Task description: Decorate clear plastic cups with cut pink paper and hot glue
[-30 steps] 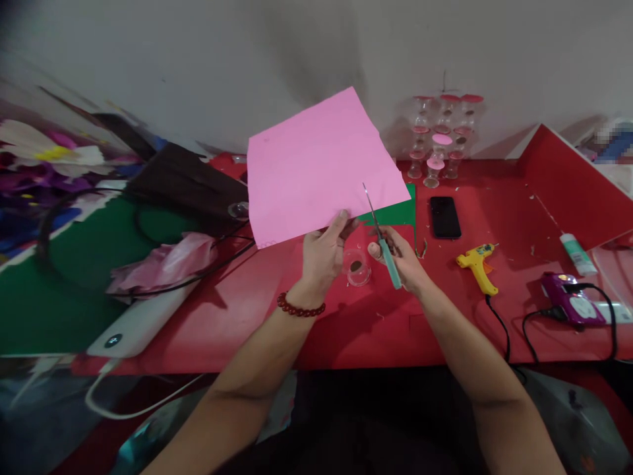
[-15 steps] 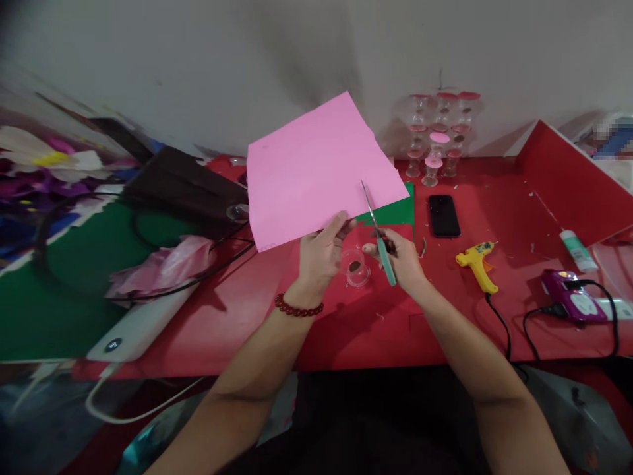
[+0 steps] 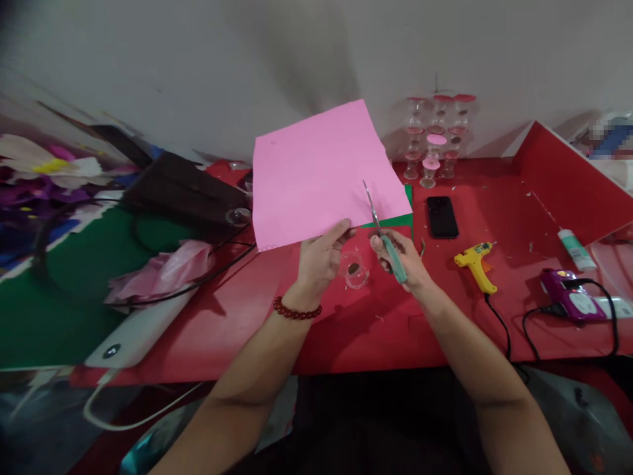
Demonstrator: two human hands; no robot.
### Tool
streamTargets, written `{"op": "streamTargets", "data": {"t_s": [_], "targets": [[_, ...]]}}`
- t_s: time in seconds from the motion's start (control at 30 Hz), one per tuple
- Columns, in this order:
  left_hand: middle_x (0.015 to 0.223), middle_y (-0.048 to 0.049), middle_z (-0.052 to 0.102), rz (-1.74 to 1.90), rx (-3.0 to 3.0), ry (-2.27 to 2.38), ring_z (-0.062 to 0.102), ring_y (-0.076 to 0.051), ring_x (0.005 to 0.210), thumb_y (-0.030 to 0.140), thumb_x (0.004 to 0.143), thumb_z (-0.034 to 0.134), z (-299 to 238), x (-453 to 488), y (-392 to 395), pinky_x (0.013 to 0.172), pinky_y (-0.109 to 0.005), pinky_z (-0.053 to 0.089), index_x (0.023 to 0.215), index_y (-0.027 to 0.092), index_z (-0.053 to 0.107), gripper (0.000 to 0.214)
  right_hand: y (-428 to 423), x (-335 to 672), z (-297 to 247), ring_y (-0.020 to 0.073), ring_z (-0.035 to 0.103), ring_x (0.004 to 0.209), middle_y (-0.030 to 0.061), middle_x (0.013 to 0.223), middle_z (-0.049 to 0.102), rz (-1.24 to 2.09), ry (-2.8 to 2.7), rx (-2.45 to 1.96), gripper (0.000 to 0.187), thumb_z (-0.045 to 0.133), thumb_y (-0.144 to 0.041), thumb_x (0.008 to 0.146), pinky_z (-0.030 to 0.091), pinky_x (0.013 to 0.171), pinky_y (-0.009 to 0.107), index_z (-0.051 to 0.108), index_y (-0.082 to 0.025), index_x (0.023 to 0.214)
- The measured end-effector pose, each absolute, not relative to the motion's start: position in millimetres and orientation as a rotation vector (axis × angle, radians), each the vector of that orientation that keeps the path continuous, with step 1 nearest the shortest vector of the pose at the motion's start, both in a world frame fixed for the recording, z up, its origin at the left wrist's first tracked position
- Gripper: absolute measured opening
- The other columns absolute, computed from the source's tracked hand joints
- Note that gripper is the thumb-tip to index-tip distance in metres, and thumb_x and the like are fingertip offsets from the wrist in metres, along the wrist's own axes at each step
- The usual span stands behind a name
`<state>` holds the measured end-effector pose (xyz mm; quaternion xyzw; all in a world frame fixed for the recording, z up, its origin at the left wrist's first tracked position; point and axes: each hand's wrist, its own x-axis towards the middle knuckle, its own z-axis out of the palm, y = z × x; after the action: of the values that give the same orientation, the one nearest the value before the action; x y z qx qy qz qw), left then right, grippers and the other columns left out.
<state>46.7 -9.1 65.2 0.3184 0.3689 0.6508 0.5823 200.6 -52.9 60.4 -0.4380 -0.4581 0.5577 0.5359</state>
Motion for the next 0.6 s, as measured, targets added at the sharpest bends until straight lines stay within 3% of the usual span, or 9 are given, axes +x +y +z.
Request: {"op": "streamTargets", "data": {"t_s": [0.13, 0.3, 0.43, 0.6], "targets": [[0.076, -0.0005, 0.079, 1.480, 0.791, 0.865, 0.075, -0.014, 0.072, 0.028, 0.065, 0.097, 63.7, 46.5, -10.5, 0.078, -0.031, 0.065, 0.074, 0.020, 0.080, 0.020, -52.4, 203.0, 61.0, 0.0068, 0.046, 0.050, -0.0072, 0.064, 0.054, 1.372, -1.030, -1.009, 0.070, 0.088, -0.081, 0.064, 0.035, 0.046, 0.023, 0.067, -0.021, 0.091], [0.075, 0.0002, 0.080, 1.443, 0.780, 0.878, 0.075, -0.014, 0.068, 0.024, 0.060, 0.098, 68.9, 50.2, -15.6, 0.072, -0.028, 0.064, 0.073, 0.019, 0.080, 0.022, -52.1, 204.9, 63.9, 0.0068, 0.048, 0.047, -0.0059, 0.059, 0.054, 1.325, -1.012, -1.002, 0.070, 0.090, -0.082, 0.061, 0.036, 0.044, 0.023, 0.056, -0.021, 0.071], [0.076, -0.0003, 0.080, 1.432, 0.804, 0.904, 0.075, -0.015, 0.068, 0.024, 0.064, 0.096, 67.7, 50.5, -16.7, 0.074, -0.031, 0.065, 0.073, 0.021, 0.079, 0.018, -52.4, 201.9, 64.7, 0.0057, 0.043, 0.043, -0.0079, 0.055, 0.048, 1.255, -1.015, -1.053, 0.069, 0.092, -0.079, 0.060, 0.032, 0.041, 0.022, 0.055, -0.022, 0.072], [0.076, -0.0025, 0.079, 1.425, 0.837, 0.901, 0.076, -0.018, 0.072, 0.026, 0.068, 0.094, 66.8, 45.2, -14.3, 0.078, -0.034, 0.065, 0.072, 0.023, 0.078, 0.017, -50.6, 198.6, 62.3, 0.0056, 0.042, 0.040, -0.0087, 0.055, 0.049, 1.209, -1.004, -1.130, 0.056, 0.096, -0.061, 0.062, 0.031, 0.037, 0.023, 0.057, -0.023, 0.076]]}}
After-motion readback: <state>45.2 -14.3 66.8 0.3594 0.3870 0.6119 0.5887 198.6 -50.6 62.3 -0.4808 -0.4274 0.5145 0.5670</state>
